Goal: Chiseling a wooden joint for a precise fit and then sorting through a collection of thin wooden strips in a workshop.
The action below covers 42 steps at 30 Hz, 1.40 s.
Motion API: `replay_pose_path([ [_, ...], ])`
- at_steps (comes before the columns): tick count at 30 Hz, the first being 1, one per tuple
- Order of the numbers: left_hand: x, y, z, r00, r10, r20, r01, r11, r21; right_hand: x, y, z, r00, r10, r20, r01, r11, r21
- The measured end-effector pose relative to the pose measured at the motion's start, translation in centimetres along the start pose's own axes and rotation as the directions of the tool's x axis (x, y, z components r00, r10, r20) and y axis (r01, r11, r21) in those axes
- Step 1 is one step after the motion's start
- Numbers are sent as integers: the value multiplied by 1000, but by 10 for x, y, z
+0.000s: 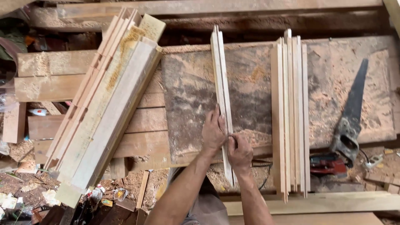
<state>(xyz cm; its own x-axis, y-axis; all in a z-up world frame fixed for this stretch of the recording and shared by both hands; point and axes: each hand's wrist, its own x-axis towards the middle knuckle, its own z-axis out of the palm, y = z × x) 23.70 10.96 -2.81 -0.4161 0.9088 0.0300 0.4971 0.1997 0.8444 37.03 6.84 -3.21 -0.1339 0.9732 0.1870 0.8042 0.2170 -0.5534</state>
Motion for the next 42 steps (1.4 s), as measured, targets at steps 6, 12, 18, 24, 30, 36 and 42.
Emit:
replay_pose_path([
  [6,-6,-15,18,1000,-31,-5,31,999,21,164,-57,25,996,43,73,-50,995,89],
  [12,-1,-8,9,997,-68,22,67,997,42,329,-34,122,990,-133,-47,136,987,82],
  [18,7,4,-4,992,-123,35,123,992,6,394,-51,157,956,-292,16,283,907,-313],
  [24,13,9,-22,944,-263,198,298,939,-173,220,-33,82,913,-402,76,408,884,-229],
  [30,53,10,-83,815,-303,494,476,836,-274,92,-42,14,980,-196,29,197,948,-249],
  [36,157,15,-75,859,-273,433,390,896,-210,112,-92,-6,989,-140,37,144,925,-351],
  [42,179,42,-80,840,-202,504,372,890,-264,52,-105,-34,986,1,167,17,995,-101],
])
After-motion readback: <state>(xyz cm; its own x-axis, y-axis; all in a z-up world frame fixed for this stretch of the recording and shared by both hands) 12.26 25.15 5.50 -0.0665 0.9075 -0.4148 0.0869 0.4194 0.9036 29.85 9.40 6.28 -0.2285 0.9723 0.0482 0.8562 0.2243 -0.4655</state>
